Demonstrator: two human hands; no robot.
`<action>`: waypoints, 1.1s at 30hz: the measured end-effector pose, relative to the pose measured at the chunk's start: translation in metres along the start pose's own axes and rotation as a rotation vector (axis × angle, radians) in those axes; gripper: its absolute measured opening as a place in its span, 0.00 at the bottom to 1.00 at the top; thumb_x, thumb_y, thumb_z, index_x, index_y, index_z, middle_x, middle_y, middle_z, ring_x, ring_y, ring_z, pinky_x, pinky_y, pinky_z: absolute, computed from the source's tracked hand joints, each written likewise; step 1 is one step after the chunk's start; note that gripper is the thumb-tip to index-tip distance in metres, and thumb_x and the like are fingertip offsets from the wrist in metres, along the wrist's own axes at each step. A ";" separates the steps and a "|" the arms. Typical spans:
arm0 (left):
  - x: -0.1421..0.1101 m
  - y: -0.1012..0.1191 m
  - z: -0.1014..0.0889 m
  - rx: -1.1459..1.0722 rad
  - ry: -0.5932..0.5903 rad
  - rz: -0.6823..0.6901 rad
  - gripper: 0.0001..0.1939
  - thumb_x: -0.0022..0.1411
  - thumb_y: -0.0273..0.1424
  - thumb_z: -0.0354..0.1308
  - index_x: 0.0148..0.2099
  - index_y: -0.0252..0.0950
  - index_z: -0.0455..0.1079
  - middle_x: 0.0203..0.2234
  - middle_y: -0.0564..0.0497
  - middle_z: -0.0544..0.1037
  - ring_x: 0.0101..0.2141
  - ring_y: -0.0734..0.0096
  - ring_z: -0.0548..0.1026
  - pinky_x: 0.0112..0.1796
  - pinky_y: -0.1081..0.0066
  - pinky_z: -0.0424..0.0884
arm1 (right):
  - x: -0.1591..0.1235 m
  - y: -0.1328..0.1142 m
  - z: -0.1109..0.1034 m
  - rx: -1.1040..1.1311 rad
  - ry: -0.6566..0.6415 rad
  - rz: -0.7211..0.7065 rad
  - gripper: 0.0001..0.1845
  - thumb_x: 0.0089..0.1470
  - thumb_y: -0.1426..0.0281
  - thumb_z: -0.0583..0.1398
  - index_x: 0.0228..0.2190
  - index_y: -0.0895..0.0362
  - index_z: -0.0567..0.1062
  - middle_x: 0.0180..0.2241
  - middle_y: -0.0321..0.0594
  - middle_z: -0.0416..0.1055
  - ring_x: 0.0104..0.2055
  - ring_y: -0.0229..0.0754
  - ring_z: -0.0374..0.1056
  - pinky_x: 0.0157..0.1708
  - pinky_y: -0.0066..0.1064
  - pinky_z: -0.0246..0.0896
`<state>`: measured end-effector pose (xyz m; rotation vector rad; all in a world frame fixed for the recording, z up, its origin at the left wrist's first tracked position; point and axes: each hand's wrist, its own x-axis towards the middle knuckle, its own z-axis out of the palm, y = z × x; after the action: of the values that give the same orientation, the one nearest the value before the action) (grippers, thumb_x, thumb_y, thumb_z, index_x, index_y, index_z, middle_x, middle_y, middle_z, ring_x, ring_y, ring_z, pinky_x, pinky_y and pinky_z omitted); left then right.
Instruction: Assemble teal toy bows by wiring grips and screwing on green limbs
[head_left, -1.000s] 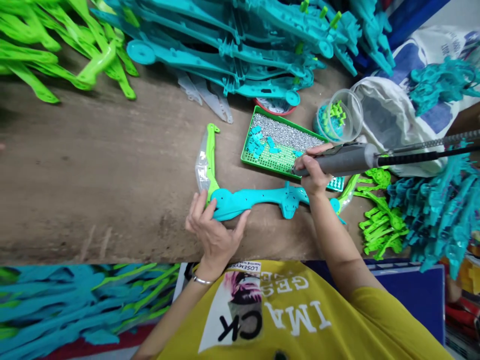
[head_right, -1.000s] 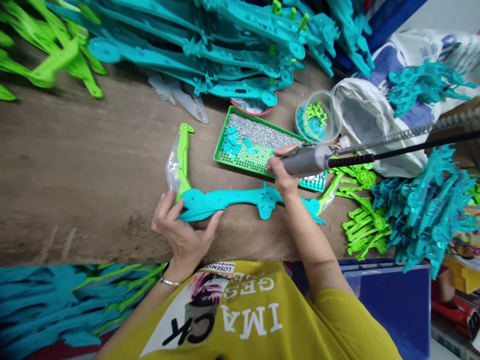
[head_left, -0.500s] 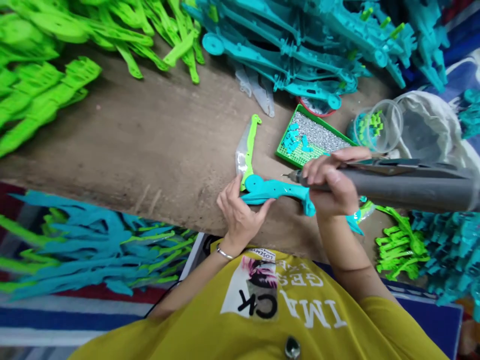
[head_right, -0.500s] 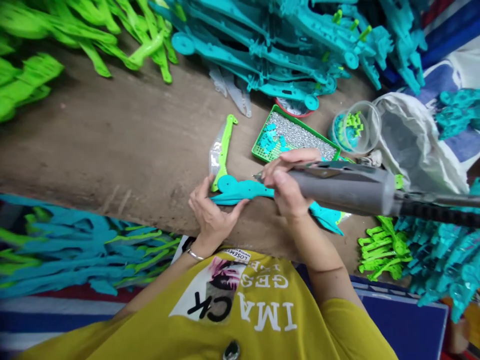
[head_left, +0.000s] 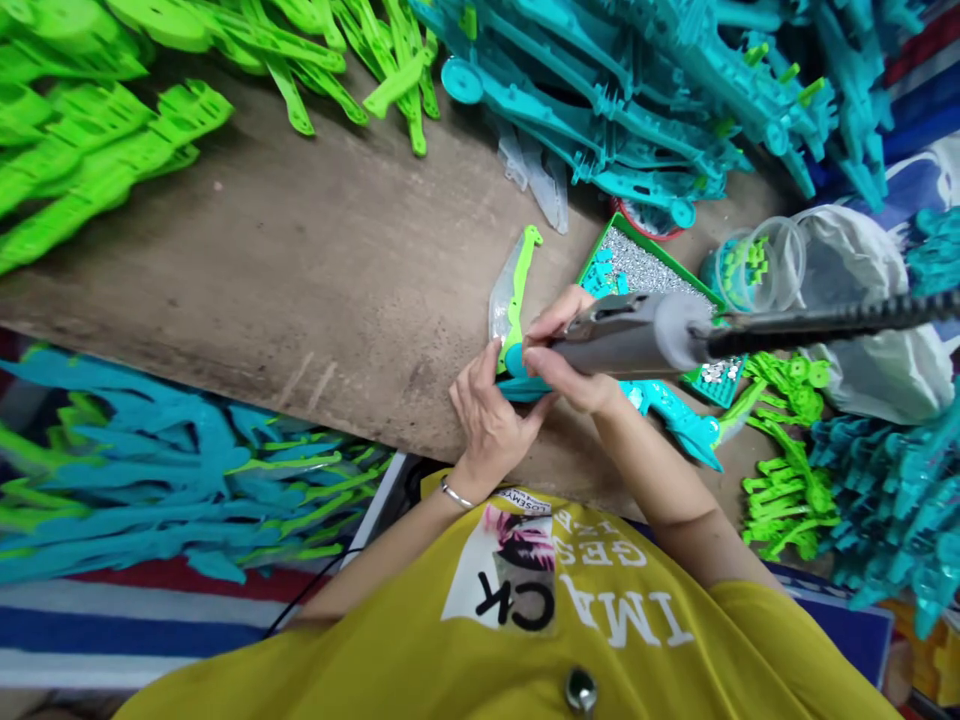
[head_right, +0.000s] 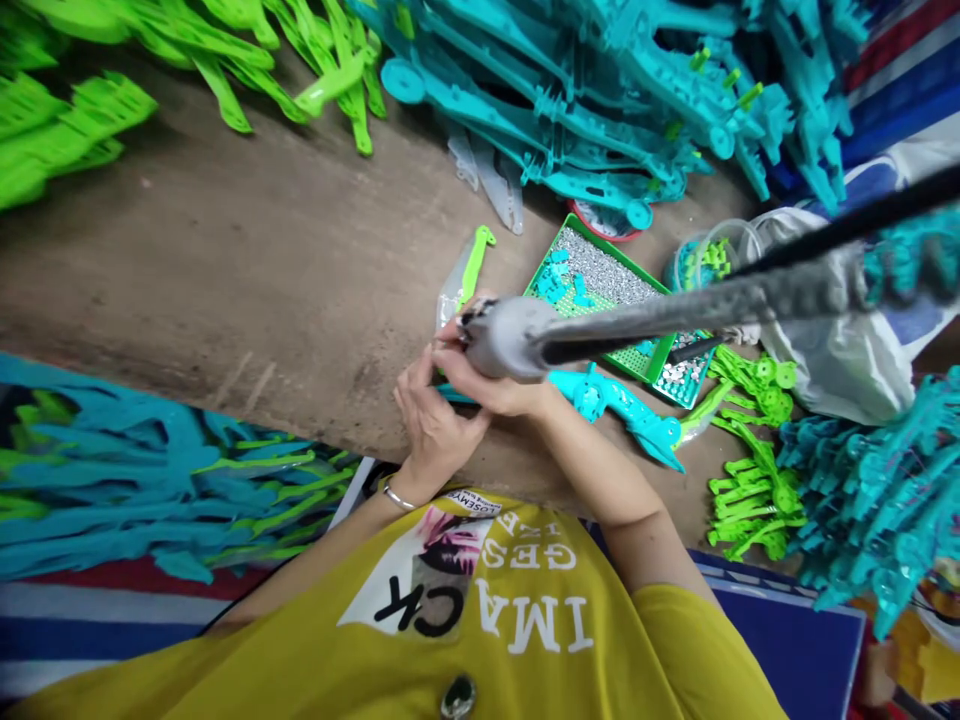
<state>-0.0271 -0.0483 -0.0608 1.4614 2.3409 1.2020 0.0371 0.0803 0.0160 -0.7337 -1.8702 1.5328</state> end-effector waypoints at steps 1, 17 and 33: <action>-0.001 -0.001 0.001 -0.002 -0.009 -0.009 0.48 0.65 0.54 0.60 0.71 0.25 0.51 0.59 0.24 0.70 0.58 0.43 0.72 0.57 0.50 0.64 | 0.005 0.000 0.000 0.007 -0.046 -0.036 0.15 0.54 0.53 0.65 0.32 0.51 0.72 0.26 0.32 0.69 0.29 0.39 0.69 0.31 0.36 0.72; -0.002 -0.005 -0.001 -0.024 0.076 0.075 0.60 0.56 0.54 0.69 0.74 0.31 0.39 0.65 0.24 0.65 0.69 0.38 0.59 0.66 0.39 0.50 | -0.013 0.005 -0.046 0.071 0.448 -0.167 0.21 0.48 0.54 0.72 0.38 0.47 0.71 0.23 0.28 0.65 0.23 0.38 0.65 0.28 0.34 0.66; 0.052 0.051 0.016 0.362 -0.600 0.700 0.24 0.71 0.28 0.46 0.64 0.26 0.68 0.54 0.30 0.77 0.57 0.39 0.73 0.60 0.42 0.61 | -0.143 0.017 -0.123 -0.683 0.423 -0.021 0.36 0.49 0.75 0.56 0.61 0.56 0.62 0.55 0.49 0.74 0.57 0.50 0.71 0.60 0.48 0.66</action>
<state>-0.0110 0.0136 -0.0222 2.4557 1.7233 0.2977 0.2246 0.0574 0.0018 -1.2170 -2.0377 0.6189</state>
